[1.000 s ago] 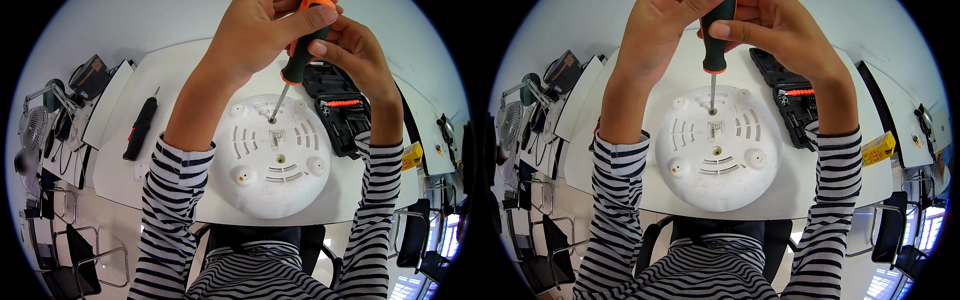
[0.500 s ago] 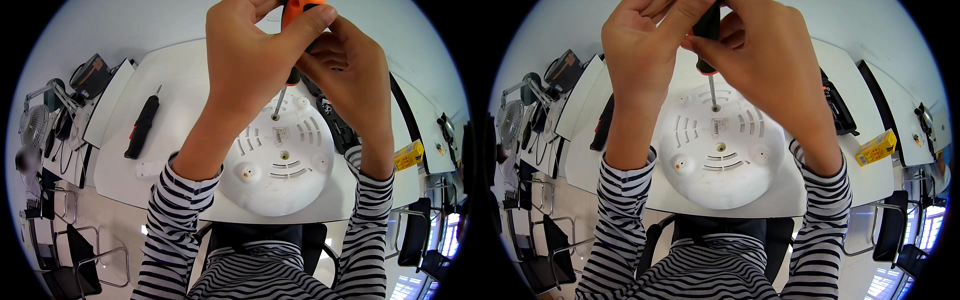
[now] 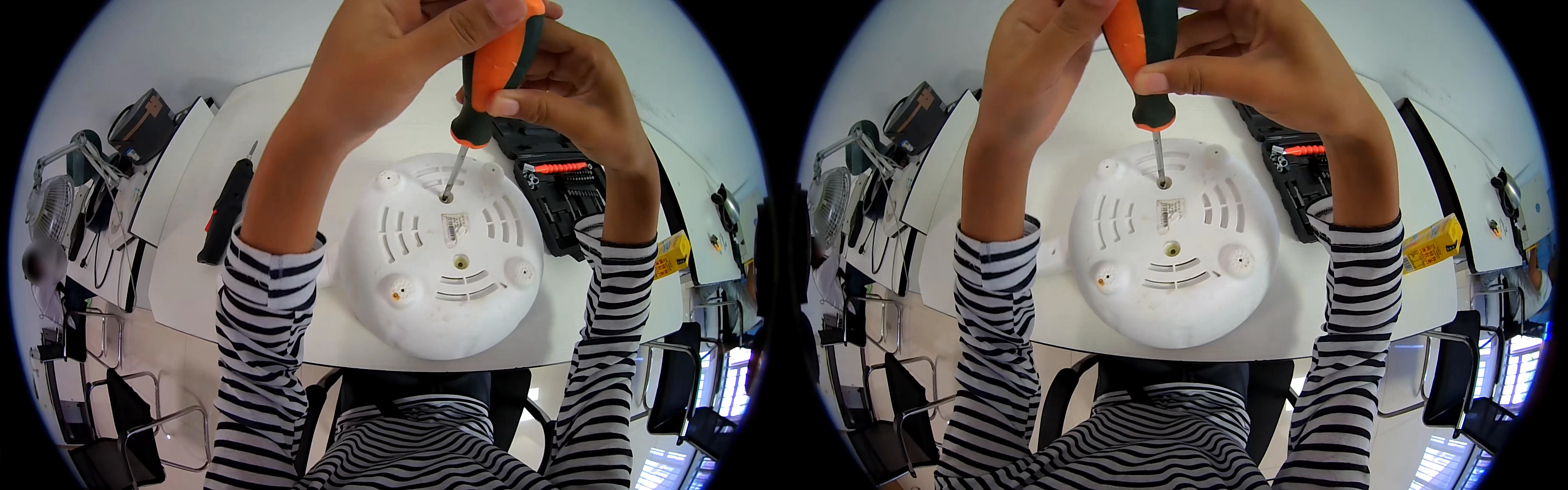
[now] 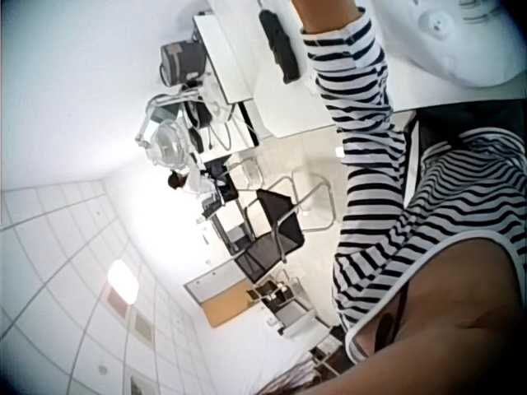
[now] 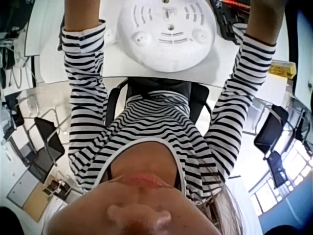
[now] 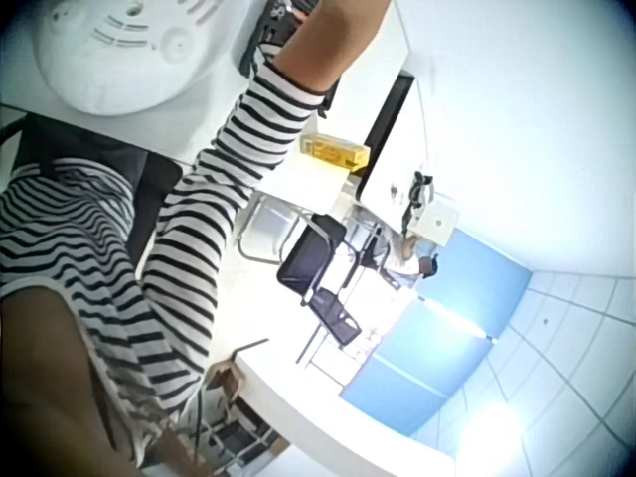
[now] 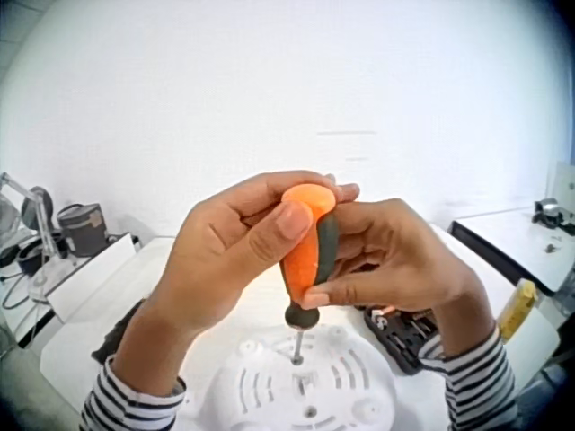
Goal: The person uses a manual screwdriver to remove a screw from the base of a white electric appliance, then flips the unit to inspect the underside. They place the screwdriver down, pick up a power drill, and later resume using the manual screwdriver to tighten the screw back into the base.
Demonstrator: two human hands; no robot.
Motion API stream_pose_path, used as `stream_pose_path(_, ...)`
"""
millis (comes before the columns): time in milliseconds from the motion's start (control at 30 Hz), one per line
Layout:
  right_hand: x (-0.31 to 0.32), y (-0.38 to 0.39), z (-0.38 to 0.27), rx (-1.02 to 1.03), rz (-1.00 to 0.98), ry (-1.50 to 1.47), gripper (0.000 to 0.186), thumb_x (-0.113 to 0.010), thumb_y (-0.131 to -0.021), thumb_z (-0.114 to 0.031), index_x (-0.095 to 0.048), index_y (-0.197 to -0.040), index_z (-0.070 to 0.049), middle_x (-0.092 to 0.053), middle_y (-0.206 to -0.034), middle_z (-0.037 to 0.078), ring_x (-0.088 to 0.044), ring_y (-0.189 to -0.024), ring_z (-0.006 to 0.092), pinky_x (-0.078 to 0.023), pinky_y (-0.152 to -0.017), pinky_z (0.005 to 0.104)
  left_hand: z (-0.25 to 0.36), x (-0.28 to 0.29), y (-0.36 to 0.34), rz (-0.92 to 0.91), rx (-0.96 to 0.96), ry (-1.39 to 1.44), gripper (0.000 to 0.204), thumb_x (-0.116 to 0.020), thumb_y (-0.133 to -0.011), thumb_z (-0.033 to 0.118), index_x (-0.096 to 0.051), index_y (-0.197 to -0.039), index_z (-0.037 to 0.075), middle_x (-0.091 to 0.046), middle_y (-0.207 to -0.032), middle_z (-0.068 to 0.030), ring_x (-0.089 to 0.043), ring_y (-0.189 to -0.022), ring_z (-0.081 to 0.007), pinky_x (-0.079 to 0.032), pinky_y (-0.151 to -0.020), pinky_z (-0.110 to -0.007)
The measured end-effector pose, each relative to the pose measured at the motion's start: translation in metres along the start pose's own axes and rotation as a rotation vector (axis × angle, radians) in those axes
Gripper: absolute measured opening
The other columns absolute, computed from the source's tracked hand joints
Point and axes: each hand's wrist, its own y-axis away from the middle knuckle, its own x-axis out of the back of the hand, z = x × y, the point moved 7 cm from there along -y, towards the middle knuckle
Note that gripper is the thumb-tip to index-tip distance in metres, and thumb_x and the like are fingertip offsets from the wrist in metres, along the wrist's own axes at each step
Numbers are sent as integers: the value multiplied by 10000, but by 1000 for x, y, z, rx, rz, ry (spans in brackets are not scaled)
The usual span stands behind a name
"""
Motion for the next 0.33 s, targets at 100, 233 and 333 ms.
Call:
stream_pose_path(100,-4,1,-4,9,76,64,393,-741,-724,-108,-574,-1032,68,-670,-873,155,-676,-787,231,-544,-743,324,8,-3,16,185,100,-31,367,-572,-905,236,-544,-1126,-56,-627,-1041,-185,-617,-954,-212,-499,-852,-307)
stream_pose_path(233,-11,21,-34,-55,331,591,517,-822,-615,-198,-601,-1026,25,-677,-786,88,-668,-725,187,-505,-635,238,29,-8,16,269,-114,-407,344,-641,-853,138,-538,-1108,-69,-647,-964,-175,-635,-897,-201,-500,-846,-295)
stream_pose_path(333,-23,25,-47,-152,476,866,564,-825,-609,-252,-616,-1087,-38,-676,-727,38,-662,-658,173,-486,-582,199,38,-18,20,231,-284,-570,434,-679,-821,133,-491,-1155,-72,-651,-940,-172,-638,-897,-207,-475,-892,-314)
